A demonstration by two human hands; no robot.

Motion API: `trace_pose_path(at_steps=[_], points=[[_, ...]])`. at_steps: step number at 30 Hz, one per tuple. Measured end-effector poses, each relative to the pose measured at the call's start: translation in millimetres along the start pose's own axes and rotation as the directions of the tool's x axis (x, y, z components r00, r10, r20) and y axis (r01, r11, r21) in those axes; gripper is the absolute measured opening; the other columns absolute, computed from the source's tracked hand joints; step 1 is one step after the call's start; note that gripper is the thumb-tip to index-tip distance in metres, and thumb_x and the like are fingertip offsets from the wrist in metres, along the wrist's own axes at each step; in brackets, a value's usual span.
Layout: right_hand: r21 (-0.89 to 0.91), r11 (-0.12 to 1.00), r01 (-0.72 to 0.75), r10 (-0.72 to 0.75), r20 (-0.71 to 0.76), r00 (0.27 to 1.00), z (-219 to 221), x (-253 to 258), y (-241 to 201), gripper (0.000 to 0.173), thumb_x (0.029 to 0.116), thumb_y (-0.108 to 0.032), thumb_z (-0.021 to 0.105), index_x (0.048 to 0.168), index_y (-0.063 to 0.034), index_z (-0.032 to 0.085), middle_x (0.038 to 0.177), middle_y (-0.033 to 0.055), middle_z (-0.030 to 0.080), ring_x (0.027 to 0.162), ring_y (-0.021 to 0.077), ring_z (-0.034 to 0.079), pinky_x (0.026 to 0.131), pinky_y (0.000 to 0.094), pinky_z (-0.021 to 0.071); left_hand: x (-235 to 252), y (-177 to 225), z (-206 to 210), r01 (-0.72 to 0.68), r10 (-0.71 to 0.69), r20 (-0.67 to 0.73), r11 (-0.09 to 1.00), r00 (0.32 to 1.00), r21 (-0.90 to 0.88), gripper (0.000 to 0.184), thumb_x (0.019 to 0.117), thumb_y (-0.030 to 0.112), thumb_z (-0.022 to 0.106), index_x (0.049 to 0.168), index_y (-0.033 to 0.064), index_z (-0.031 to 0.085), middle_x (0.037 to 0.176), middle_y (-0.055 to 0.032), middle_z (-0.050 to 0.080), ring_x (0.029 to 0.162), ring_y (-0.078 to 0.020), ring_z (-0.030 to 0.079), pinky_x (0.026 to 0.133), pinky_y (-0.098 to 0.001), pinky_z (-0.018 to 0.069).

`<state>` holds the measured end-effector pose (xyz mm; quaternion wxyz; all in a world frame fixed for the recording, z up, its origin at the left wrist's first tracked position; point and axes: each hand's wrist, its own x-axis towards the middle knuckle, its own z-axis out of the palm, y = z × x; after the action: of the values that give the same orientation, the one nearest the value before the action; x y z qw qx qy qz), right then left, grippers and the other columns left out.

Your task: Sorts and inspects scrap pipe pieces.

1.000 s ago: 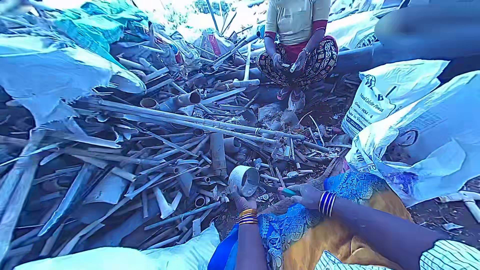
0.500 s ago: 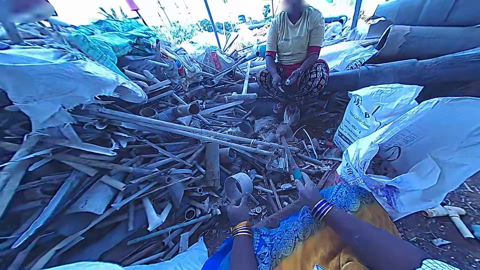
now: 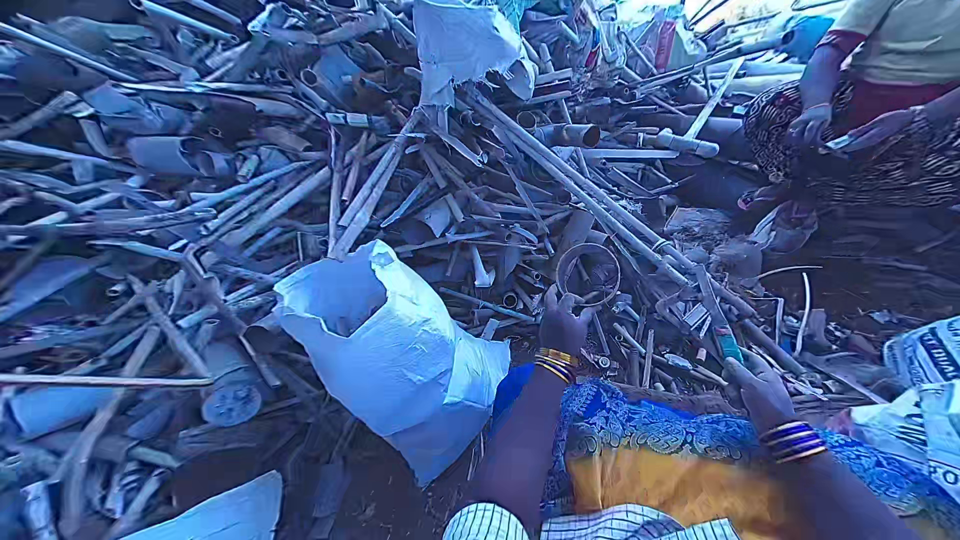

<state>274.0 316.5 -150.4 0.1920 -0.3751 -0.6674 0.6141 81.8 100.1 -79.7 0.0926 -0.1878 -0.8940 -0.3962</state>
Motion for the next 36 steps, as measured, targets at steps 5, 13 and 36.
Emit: trace_pose_path(at_steps=[5,13,36], points=[[-0.160,0.981,-0.111,0.089,-0.139,0.986,-37.2,21.0,48.9,0.037,0.1099,-0.019,0.046,0.141,0.0004,0.050,0.087,0.0117,0.057,0.061,0.0133,0.049,0.056,0.0319,0.0433,42.6,-39.2,-142.8,0.046,0.165,-0.594,0.945,0.787,0.324,0.034,0.0894,0.031,0.078,0.105,0.0003,0.075,0.145,-0.0323,0.051,0.124,-0.0445,0.061,0.099,-0.0508,0.0520],[-0.080,0.977,-0.196,0.188,-0.097,0.977,-40.9,26.3,44.1,0.035,0.1109,-0.022,0.045,0.141,-0.0042,0.050,0.082,0.0052,0.054,0.057,0.0087,0.047,0.052,0.0258,0.0415,44.5,-78.4,-301.6,0.571,-0.421,-0.386,0.589,0.821,0.572,0.050,0.0948,0.038,0.074,0.124,-0.0026,0.068,0.129,-0.0395,0.059,0.126,-0.0584,0.053,0.097,-0.0787,0.0384],[-0.827,0.556,0.090,0.362,0.338,0.869,12.0,169.9,33.0,0.045,0.1079,-0.017,0.049,0.149,0.0011,0.046,0.138,0.0280,0.059,0.130,0.0405,0.057,0.111,0.0544,0.0413,57.2,-18.2,148.3,0.129,-0.417,0.771,0.904,0.482,0.408,0.063,0.1053,0.046,0.055,0.152,0.0038,0.046,0.149,-0.0214,0.053,0.138,-0.0346,0.052,0.114,-0.0550,0.0401]])
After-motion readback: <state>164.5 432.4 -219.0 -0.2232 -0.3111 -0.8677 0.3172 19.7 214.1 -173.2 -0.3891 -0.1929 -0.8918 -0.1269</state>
